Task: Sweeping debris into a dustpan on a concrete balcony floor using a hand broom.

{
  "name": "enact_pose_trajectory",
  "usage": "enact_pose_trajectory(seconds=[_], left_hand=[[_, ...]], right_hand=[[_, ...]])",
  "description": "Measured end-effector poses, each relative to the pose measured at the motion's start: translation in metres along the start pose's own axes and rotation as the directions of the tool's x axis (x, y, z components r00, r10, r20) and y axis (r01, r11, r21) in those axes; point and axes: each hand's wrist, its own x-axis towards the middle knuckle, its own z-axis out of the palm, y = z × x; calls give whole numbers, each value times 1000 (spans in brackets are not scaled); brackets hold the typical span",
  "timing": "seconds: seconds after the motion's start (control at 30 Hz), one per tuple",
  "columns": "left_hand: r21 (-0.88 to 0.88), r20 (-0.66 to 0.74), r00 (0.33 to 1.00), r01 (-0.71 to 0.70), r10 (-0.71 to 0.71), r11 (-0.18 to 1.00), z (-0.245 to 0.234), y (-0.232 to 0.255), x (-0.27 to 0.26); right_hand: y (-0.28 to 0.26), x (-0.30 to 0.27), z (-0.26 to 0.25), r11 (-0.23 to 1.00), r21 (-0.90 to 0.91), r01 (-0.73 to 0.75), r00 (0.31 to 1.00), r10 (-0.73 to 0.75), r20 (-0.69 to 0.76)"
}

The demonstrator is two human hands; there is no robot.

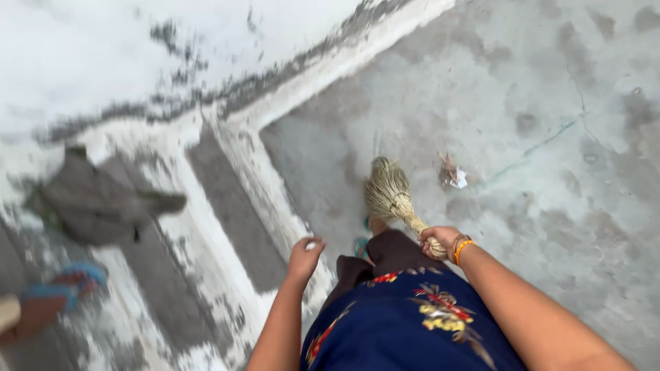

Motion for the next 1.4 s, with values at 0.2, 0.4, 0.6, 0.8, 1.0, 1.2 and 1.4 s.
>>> enact_pose_trajectory(seconds=[0.2, 0.4, 0.6, 0.8, 1.0, 1.2, 1.4], left_hand=[[128, -103, 994, 38, -25, 991, -43, 76, 55], [108, 11, 995, -98, 97, 989, -44, 142, 120], [38, 195, 950, -256, 244, 966, -51, 185, 209], [51, 377, 893, -284, 245, 957, -85, 245, 310], [306, 400, 859, -454, 319, 837, -156, 302, 396], [705, 463, 870, -476, 166, 526, -225, 244, 509], [714, 503, 850, -512, 157, 479, -212, 291, 486]], right_hand=[[-56, -29, 22, 983, -133, 126, 978, -146, -151], [-60, 1, 19, 981, 179, 81, 993, -63, -102], [-49, -12, 52, 949, 258, 181, 972, -132, -196], [-45, 7, 108, 904, 400, 151, 965, -47, -258], [-87, 4, 246, 895, 407, 182, 945, -44, -325], [-119, 114, 415, 877, -61, 477, 847, -477, -234], [-248, 130, 491, 886, -175, 430, 843, -463, -272]])
